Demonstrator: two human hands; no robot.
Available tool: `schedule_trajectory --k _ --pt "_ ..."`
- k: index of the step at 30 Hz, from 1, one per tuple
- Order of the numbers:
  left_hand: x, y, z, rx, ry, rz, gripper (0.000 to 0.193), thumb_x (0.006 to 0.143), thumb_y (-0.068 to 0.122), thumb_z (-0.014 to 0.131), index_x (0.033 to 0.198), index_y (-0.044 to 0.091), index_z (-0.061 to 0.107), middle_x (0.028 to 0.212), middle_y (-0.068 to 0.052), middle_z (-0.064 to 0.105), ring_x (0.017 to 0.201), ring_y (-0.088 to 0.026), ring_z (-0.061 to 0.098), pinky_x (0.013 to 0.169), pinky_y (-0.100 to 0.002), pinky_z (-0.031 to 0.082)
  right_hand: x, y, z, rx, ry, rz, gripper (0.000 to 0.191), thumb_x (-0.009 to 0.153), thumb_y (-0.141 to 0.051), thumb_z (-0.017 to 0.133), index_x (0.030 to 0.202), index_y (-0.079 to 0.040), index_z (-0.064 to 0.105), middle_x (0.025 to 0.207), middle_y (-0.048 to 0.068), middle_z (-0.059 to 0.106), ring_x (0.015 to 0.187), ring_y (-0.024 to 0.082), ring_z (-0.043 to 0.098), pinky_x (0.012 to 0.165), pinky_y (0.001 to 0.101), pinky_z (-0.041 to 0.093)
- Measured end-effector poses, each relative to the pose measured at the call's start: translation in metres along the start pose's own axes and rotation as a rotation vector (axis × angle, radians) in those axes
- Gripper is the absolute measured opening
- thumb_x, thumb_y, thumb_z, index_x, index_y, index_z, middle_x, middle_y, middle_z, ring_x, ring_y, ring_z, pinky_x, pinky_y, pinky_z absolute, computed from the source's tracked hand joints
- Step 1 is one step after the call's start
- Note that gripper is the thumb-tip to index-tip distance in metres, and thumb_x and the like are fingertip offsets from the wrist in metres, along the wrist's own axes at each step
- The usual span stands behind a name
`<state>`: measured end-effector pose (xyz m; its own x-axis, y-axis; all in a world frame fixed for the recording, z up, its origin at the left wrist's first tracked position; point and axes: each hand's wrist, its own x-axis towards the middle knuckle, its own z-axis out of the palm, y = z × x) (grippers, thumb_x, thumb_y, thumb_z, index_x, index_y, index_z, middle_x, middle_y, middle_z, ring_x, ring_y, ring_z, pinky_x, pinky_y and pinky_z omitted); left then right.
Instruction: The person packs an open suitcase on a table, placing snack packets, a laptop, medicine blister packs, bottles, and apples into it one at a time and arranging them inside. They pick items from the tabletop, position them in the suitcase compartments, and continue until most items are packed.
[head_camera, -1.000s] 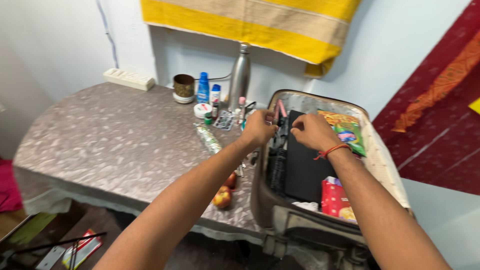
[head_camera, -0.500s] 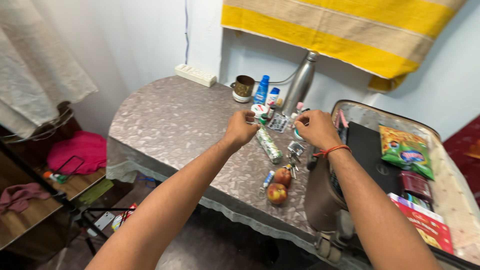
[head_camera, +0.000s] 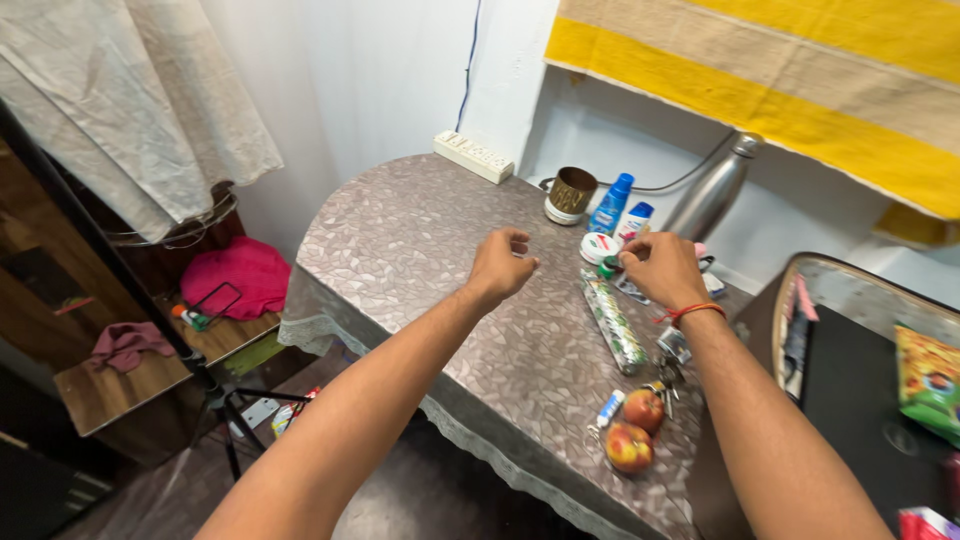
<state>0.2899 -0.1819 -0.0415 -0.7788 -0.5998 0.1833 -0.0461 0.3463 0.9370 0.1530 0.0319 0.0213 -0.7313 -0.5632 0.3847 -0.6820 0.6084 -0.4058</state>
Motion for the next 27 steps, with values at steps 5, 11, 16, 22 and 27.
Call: schedule_trajectory --k 5,11,16,22,27 --pt "0.044 -0.017 0.008 0.009 0.006 -0.010 0.048 0.080 0.013 0.080 0.125 0.002 0.067 0.118 -0.015 0.072 0.106 -0.025 0.072 0.088 -0.037 0.059 0.045 0.016 0.027 0.056 -0.026 0.051 0.024 0.084 -0.021 0.073 0.097 -0.003 0.080 0.090 0.018 0.079 0.084 0.029 0.077 0.083 0.0389 0.059" --pt "0.100 -0.040 0.039 0.018 0.013 0.005 0.048 0.078 0.014 0.081 0.122 0.002 0.068 0.116 -0.015 0.073 0.106 -0.025 0.071 0.089 -0.036 0.057 0.098 0.048 0.047 0.043 -0.037 0.003 0.022 0.083 -0.020 0.075 0.094 -0.002 0.080 0.089 0.017 0.078 0.083 0.028 0.077 0.082 0.0391 0.059" --pt "0.138 -0.057 0.073 0.055 -0.028 0.033 0.048 0.078 0.018 0.083 0.121 0.001 0.068 0.113 -0.014 0.074 0.100 -0.024 0.073 0.089 -0.036 0.058 0.129 0.076 0.062 0.045 -0.084 0.044 0.022 0.081 -0.018 0.075 0.094 -0.002 0.081 0.087 0.017 0.079 0.080 0.026 0.078 0.080 0.0377 0.060" --pt "0.154 -0.086 0.112 0.049 -0.134 0.025 0.049 0.077 0.019 0.083 0.121 0.001 0.069 0.112 -0.013 0.074 0.098 -0.023 0.074 0.088 -0.035 0.058 0.134 0.107 0.085 -0.005 -0.221 0.115 0.023 0.079 -0.019 0.078 0.094 -0.003 0.081 0.084 0.015 0.079 0.077 0.024 0.078 0.078 0.0358 0.061" --pt "0.165 -0.099 0.136 0.064 -0.304 0.009 0.053 0.077 0.021 0.084 0.123 0.001 0.068 0.114 -0.014 0.074 0.101 -0.024 0.073 0.089 -0.035 0.058 0.129 0.108 0.088 -0.074 -0.576 0.364 0.032 0.078 -0.034 0.082 0.084 -0.003 0.080 0.074 0.011 0.078 0.069 0.024 0.078 0.060 0.0401 0.062"
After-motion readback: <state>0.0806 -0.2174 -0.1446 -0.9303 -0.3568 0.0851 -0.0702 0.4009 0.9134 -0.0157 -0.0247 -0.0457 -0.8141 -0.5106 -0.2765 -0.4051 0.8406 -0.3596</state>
